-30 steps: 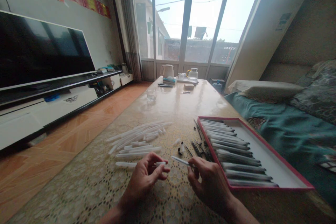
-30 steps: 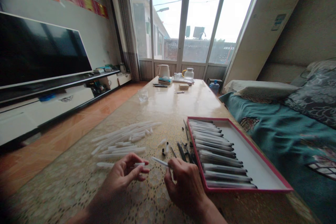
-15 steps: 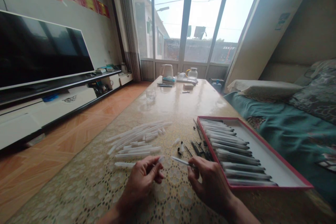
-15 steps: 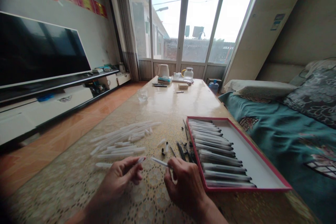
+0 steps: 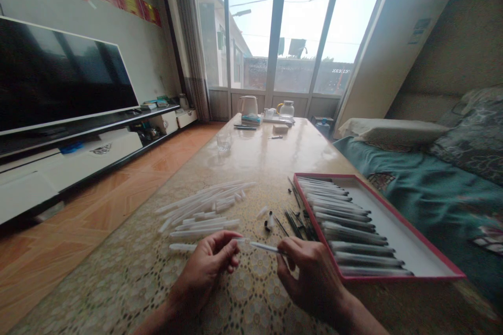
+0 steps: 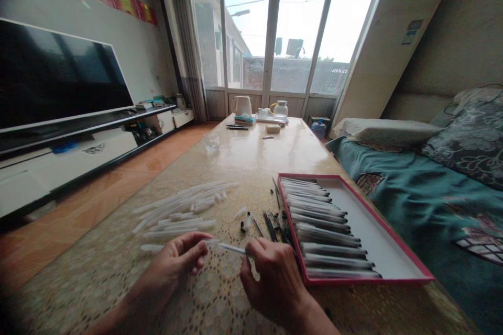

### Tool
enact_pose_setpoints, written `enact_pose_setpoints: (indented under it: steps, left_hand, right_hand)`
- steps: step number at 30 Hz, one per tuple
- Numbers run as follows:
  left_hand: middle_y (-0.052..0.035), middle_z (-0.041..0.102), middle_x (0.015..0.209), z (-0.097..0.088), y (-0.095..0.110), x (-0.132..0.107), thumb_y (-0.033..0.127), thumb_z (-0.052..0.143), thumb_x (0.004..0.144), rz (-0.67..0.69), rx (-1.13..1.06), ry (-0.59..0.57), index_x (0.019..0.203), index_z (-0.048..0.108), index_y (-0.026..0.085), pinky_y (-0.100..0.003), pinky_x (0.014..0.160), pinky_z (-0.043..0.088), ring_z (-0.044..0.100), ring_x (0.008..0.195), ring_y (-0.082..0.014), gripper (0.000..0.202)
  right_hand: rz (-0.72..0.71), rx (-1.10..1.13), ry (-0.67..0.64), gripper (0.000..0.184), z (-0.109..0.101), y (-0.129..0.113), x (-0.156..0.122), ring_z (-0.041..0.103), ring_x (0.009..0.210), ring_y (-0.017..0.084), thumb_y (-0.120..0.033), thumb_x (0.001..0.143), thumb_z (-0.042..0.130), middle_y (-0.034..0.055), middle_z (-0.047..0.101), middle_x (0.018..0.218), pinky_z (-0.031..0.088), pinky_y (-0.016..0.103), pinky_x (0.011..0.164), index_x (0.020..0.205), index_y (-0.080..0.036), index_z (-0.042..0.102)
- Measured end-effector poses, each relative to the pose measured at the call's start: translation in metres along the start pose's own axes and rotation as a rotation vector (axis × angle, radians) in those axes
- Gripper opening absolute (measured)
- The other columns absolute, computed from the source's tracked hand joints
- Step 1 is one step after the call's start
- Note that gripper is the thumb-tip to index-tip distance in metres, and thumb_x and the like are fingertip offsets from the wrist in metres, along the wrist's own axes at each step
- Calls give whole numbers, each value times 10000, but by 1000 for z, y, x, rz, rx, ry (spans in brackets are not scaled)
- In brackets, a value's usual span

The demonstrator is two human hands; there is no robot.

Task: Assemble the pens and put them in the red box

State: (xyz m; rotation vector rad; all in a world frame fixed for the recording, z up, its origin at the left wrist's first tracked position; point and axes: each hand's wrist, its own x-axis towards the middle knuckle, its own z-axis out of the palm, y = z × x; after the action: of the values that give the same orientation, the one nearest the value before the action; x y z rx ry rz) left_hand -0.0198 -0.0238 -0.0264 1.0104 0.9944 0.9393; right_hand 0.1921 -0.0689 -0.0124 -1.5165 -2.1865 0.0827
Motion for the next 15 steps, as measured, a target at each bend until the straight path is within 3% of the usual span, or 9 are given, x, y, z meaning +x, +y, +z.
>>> enact_pose_setpoints:
  steps: [9, 15]
  left_hand:
    - [44, 571, 558, 3, -2, 0, 340, 718, 673, -13, 11, -54, 822, 654, 140, -166, 429, 365, 504, 464, -60, 258]
    - [16, 614, 594, 4, -4, 0, 344, 721, 668, 3, -16, -116, 809, 641, 132, -190, 431, 416, 562, 467, -89, 267]
  right_hand:
    - [-26, -18, -35, 99, 3, -2, -2, 499, 547, 101, -194, 823, 448, -36, 519, 628, 260, 239, 551, 731, -199, 486]
    - [-161, -124, -34, 117, 8, -2, 4, 515, 591, 126, -202, 877, 477, -32, 563, 680, 235, 261, 549, 762, -214, 487]
